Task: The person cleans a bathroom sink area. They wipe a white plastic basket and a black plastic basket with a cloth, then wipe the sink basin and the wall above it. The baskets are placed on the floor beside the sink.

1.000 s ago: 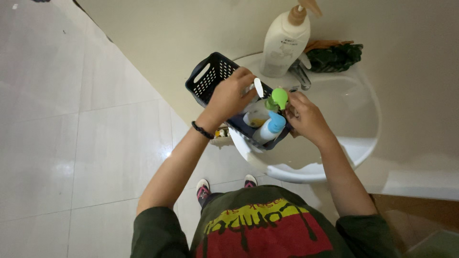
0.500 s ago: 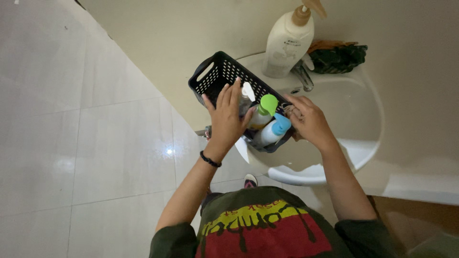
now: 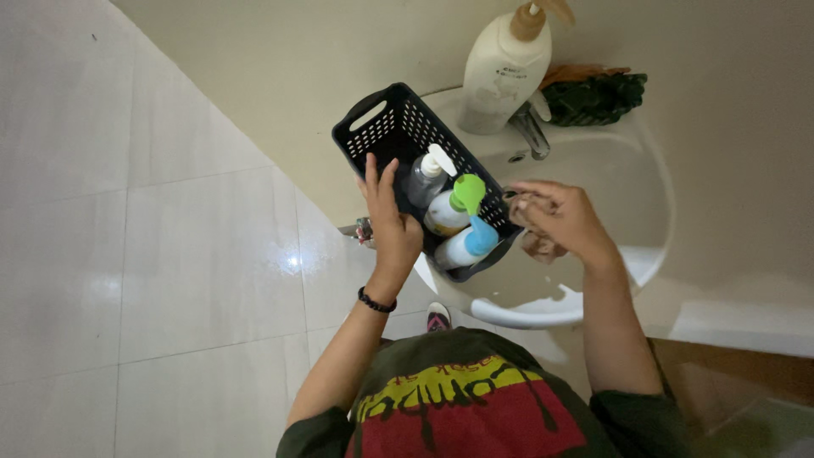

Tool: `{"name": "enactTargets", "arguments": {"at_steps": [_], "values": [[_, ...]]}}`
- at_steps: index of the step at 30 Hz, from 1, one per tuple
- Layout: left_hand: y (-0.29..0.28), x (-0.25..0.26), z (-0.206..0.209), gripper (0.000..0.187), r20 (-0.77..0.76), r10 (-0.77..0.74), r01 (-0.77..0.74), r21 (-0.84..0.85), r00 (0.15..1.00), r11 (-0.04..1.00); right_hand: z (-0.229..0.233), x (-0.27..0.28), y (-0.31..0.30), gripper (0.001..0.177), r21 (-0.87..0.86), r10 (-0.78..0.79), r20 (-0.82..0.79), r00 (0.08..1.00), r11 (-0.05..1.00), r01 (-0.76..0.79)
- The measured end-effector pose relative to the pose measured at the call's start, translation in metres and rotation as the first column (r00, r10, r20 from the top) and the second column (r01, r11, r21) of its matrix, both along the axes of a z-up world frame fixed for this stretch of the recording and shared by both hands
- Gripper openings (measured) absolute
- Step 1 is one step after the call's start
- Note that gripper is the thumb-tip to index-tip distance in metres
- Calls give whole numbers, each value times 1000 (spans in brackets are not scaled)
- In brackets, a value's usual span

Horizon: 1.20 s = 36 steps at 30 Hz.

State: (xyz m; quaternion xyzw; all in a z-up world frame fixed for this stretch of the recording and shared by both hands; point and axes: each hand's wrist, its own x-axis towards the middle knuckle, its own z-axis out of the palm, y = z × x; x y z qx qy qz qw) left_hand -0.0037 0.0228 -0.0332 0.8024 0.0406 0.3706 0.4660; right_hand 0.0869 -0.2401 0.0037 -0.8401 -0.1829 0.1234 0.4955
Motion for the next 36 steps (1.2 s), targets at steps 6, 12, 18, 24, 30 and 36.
{"name": "enactTargets", "arguments": {"at_steps": [6, 12, 18, 24, 30, 36], "values": [[26, 8, 1, 85, 7, -109, 109, -16, 994, 994, -2, 17, 0, 24, 387, -148, 144, 978, 918, 82], [51, 19, 6, 86, -19, -156, 156, 9, 988, 988, -46, 10, 74, 65, 59, 112, 376, 920, 988, -144], [64, 13, 1, 87, -49, -231, 230, -27, 972, 973, -65, 39, 115, 69, 254, 239, 206, 949, 924, -288], [66, 11, 7, 87, -119, -229, 238, 67, 966, 969, -42, 98, 163, 65, 110, 136, -76, 988, 986, -127], [63, 13, 3, 85, -128, -194, 197, 13, 973, 980, -49, 145, 194, 43, 154, 240, 92, 966, 955, -252], [49, 13, -10, 88, -93, -104, 100, -50, 990, 994, -71, 126, 166, 38, 162, 212, 112, 971, 960, -229]]}}
